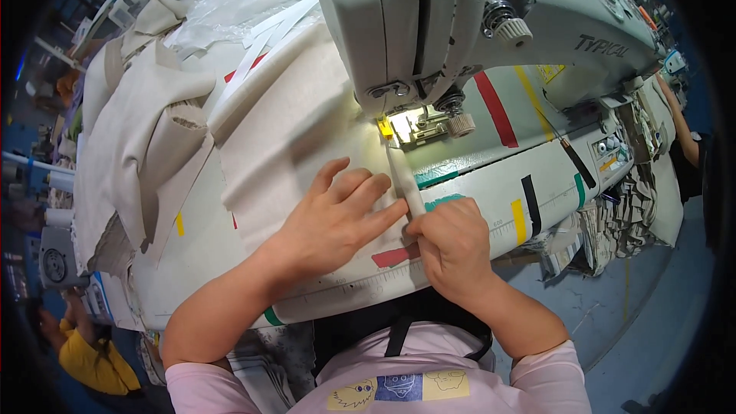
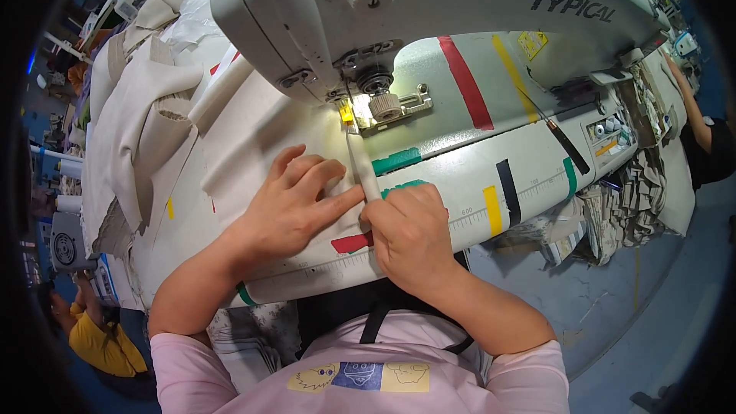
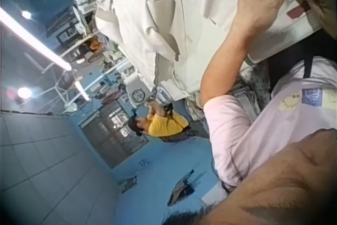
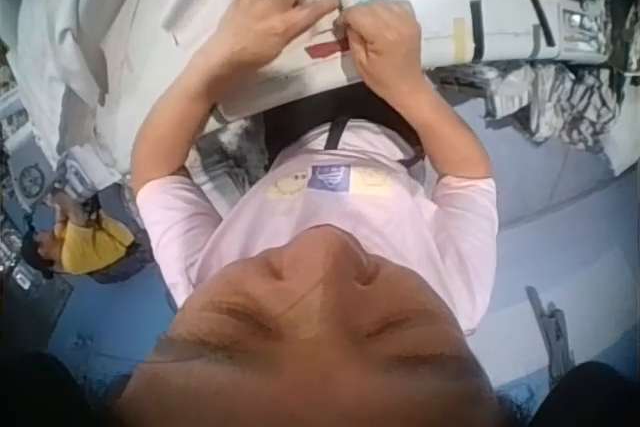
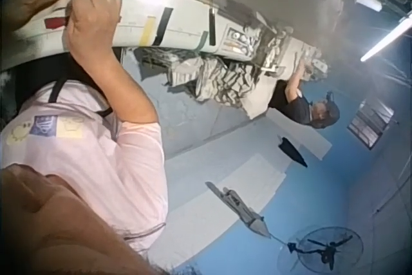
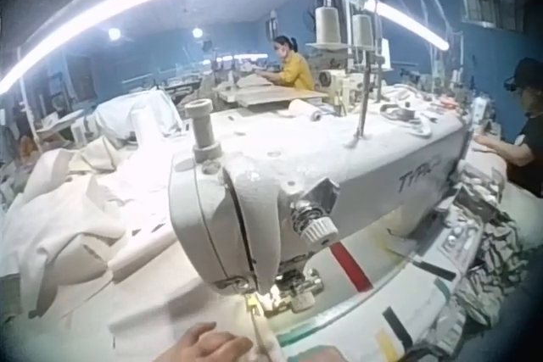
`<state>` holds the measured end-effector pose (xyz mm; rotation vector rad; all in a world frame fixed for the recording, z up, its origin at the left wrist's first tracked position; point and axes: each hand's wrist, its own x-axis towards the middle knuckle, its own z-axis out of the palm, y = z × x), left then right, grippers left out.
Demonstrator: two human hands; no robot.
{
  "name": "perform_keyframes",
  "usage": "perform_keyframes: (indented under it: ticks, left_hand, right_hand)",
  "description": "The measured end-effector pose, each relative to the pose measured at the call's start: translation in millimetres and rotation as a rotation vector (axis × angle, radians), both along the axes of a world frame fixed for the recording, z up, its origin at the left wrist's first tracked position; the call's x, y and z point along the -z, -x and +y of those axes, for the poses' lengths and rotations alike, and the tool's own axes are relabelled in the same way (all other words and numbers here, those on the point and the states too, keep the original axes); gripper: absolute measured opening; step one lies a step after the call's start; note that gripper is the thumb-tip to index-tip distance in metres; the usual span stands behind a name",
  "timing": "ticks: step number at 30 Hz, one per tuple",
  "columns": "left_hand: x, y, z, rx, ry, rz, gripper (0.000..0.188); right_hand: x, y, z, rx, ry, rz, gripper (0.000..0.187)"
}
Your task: Sewing small white strips onto beige fabric pieces using an industrial sewing machine.
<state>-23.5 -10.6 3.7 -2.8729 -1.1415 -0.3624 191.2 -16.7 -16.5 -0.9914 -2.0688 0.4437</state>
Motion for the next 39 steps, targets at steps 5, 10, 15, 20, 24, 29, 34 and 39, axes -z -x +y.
perform_keyframes:
  ticks: [5, 10, 15, 20, 24, 29, 34, 39]
  left_hand:
    - [-0.2, 9.7, 24.0, 0.062, -0.195, 0.052, 0.039]
    - [-5.2, 26.2, 45.9, 0.135, -0.325, 0.115, 0.036]
    - [-9.3, 8.2, 31.4, -0.005, -0.077, -0.046, 0.024]
    - [-5.0, 12.3, 31.4, -0.082, 0.037, -0.154, 0.025]
    - [-4.3, 10.7, 30.3, -0.113, 0.1, -0.201, 0.031]
    - [15.5, 10.5, 29.8, -0.164, 0.07, -0.348, 0.038]
    - [15.1, 13.8, 33.1, -0.136, 0.12, -0.32, 0.039]
    - [13.4, 16.2, 32.2, -0.143, 0.148, -0.301, 0.037]
  right_hand:
    - [3.9, 10.8, 23.2, 0.015, -0.02, -0.068, 0.011]
    - [2.0, 27.3, 44.7, 0.017, -0.072, -0.137, 0.007]
    - [6.2, 29.3, 56.2, 0.007, -0.081, -0.159, 0.006]
    - [6.6, 31.3, 60.5, 0.007, -0.097, -0.107, 0.006]
    - [6.0, 27.9, 60.8, -0.022, -0.046, -0.123, 0.008]
    - [1.1, 11.4, 50.8, -0.003, -0.099, -0.122, 0.026]
    - [-1.4, 7.7, 67.6, 0.147, 0.04, -0.295, 0.026]
    - [-4.7, -15.4, 61.5, 0.107, 0.019, -0.186, 0.013]
